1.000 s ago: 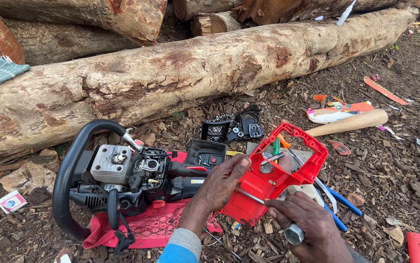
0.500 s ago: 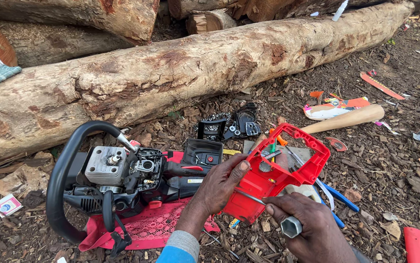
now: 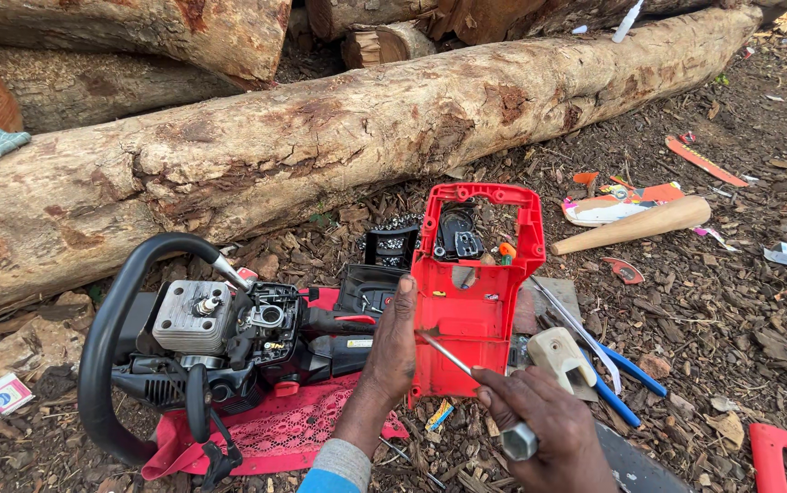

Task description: The person is repairing a red plastic chainsaw part using a metal tool. They repeatedly scrape and clean the interior surfaces of the part while holding it in their hands.

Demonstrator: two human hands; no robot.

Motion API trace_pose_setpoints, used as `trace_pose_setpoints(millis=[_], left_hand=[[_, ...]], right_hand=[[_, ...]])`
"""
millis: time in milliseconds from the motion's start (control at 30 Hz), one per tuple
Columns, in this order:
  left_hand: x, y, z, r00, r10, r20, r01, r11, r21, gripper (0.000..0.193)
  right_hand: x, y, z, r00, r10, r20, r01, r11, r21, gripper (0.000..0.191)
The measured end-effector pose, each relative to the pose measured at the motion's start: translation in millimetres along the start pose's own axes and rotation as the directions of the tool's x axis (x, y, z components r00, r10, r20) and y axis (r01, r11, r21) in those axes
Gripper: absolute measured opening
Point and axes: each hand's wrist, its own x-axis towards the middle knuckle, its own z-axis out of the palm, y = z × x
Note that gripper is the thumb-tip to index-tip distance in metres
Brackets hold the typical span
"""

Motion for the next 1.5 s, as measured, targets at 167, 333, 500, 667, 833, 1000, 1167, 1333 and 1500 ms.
trace_pose_setpoints(millis=[167,333,500,667,833,1000,1167,1333,1500], left_hand=[[-12.0,20.3,-3.9,0.971,0.091,0.221,-0.125,0.981,0.146,0.089],[-16.1,30.9,0.2,0.964,0.082,0.252,-0.127,0.977,0.169,0.088],[-16.6,31.8,-5.3,0.939,0.148,0.311,-0.146,0.989,-0.030,0.087],[-15.4,32.1,-4.4,0.955,0.049,0.291,-0.053,0.999,0.007,0.088],[-15.6,30.4,-3.9,0.949,0.047,0.313,-0.069,0.996,0.057,0.094],[-17.2,31.3,-7.8,0.941,0.049,0.335,-0.098,0.987,0.131,0.099],[-17.4,35.6,-7.8,0.937,0.039,0.347,-0.104,0.980,0.172,0.100],[-16.6,38.6,-7.8,0.939,0.053,0.338,-0.103,0.986,0.129,0.097],[-16.9,38.3,-7.8,0.923,0.128,0.362,-0.188,0.973,0.136,0.095]], right_hand=[[17.1,4.5,-36.0,0.962,0.112,0.251,-0.133,0.989,0.065,0.020],[16.2,2.7,-43.0,0.952,0.132,0.277,-0.157,0.985,0.070,0.020],[13.6,0.2,-40.4,0.976,-0.060,0.207,0.053,0.998,0.041,0.023],[14.6,0.2,-40.7,0.960,0.143,0.239,-0.163,0.985,0.065,0.021],[16.1,-1.7,-40.2,0.979,0.024,0.204,-0.034,0.998,0.046,0.018],[14.1,0.8,-41.8,0.956,0.159,0.248,-0.167,0.986,0.013,0.021],[6.9,5.0,-38.1,0.967,-0.051,0.249,0.023,0.993,0.113,0.018],[7.7,7.7,-41.2,0.973,0.005,0.232,-0.023,0.997,0.075,0.014],[9.2,3.1,-43.1,0.978,0.079,0.192,-0.078,0.997,-0.015,0.020]])
